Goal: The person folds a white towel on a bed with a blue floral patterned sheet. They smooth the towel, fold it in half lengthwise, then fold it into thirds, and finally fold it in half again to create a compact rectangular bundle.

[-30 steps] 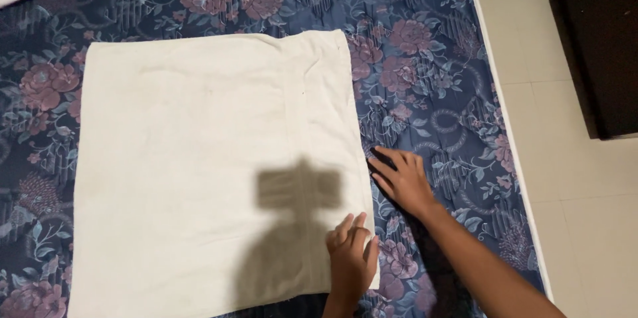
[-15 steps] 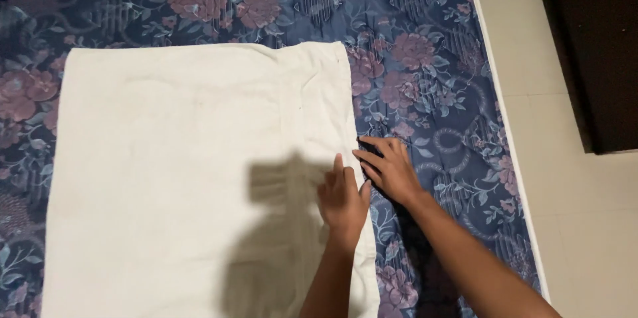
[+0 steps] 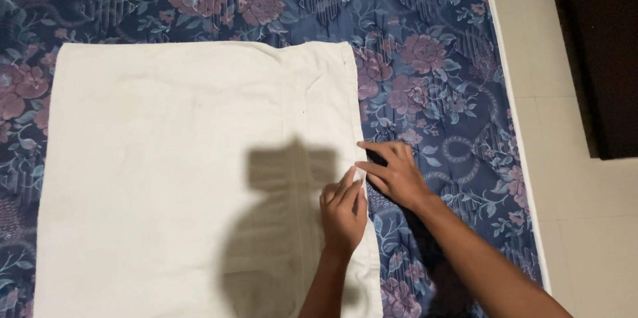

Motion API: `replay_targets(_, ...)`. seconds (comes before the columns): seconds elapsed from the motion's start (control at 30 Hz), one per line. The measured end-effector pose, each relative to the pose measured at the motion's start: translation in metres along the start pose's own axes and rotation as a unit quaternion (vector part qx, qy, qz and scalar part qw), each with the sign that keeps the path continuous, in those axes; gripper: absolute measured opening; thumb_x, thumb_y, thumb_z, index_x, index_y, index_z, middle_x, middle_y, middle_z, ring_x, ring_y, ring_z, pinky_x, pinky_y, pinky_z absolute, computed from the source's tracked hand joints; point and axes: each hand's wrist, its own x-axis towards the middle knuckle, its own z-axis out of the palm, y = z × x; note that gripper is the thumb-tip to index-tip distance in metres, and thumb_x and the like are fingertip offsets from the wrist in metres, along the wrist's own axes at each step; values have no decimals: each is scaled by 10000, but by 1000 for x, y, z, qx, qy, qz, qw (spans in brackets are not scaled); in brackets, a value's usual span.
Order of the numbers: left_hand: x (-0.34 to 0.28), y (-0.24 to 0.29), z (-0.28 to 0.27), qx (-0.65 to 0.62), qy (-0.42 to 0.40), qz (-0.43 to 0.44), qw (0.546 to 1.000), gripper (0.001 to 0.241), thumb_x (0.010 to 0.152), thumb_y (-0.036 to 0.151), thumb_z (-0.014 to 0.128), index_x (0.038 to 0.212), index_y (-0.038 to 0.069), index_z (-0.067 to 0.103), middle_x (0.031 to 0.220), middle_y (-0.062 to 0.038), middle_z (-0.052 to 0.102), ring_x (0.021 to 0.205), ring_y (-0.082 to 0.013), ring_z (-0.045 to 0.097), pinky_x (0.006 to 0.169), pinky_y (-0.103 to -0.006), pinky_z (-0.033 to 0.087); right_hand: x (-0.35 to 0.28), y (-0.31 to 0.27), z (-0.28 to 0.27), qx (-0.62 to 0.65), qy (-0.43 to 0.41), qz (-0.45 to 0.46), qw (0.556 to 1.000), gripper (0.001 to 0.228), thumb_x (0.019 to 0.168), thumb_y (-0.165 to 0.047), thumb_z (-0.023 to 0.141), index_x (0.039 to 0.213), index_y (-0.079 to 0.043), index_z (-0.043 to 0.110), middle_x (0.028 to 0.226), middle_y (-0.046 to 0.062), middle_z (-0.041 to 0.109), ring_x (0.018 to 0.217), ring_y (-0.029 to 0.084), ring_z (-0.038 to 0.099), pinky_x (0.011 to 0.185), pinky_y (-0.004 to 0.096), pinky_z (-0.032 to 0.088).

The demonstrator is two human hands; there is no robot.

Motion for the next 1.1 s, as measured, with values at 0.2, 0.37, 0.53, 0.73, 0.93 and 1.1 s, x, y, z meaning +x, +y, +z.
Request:
replay_targets(0.2, -4, 11, -22, -14, -55, 29, 998, 244, 927, 116, 690, 1132, -5, 742, 1398, -181, 651, 1246, -351, 604, 1011, -464, 453, -18, -3, 4, -28, 12, 78, 997, 381, 754, -90, 758, 1130, -147, 774, 1438, 57, 582, 1222, 313, 538, 1020, 446, 408)
replay_targets(0.37, -46, 7, -46, 57, -87, 14, 995, 318, 942, 95, 652, 1243, -5, 668, 1488, -216, 572, 1383, -371, 533, 1087, -471, 426, -47, -60, 7, -16, 2, 108, 994, 438, 844, -129, 704, 1282, -142, 690, 1504, 74, 540, 1371, 324, 502, 1065, 470, 425)
replay_targets(0.53, -81, 19, -72, 136, -136, -1, 981, 523, 937, 176, 671, 1415, 5, 544, 1546, -216, 467, 1469, -417, 405, 1113, -472, 391, -100, -93, 29, 38, -81, 58, 994, 507, 1000, -262, 589, 1482, -120, 519, 1630, 108, 411, 1501, 345, 377, 1180, 497, 333)
replay_targets(0.73, -130, 29, -91, 138, -179, 31, 974, 633, 932, 284, 699, 1451, -7, 484, 1558, -244, 419, 1467, -450, 357, 1126, -503, 360, -120, -112, 15, -94, -122, 136, 979, 563, 974, -396, 559, 1502, -209, 501, 1613, 40, 389, 1454, 344, 346, 1161, 575, 221)
replay_targets(0.93, -165, 35, -117, 165, -144, 13, 976, 731, 940, 357, 691, 1484, -54, 428, 1563, -251, 383, 1468, -473, 332, 1156, -515, 348, -139, -163, 24, -78, -44, 226, 970, 534, 1012, -365, 530, 1518, -207, 462, 1669, 60, 358, 1551, 346, 325, 1236, 536, 247)
replay_targets(1.1, -196, 23, -137, 166, -185, 6, 969, 706, 935, 373, 673, 1495, 12, 442, 1596, -231, 382, 1479, -442, 332, 1138, -538, 334, -188, -201, 35, -10, -136, 141, 981, 614, 1018, -425, 511, 1554, -144, 407, 1677, 96, 286, 1550, 365, 233, 1205, 542, 204)
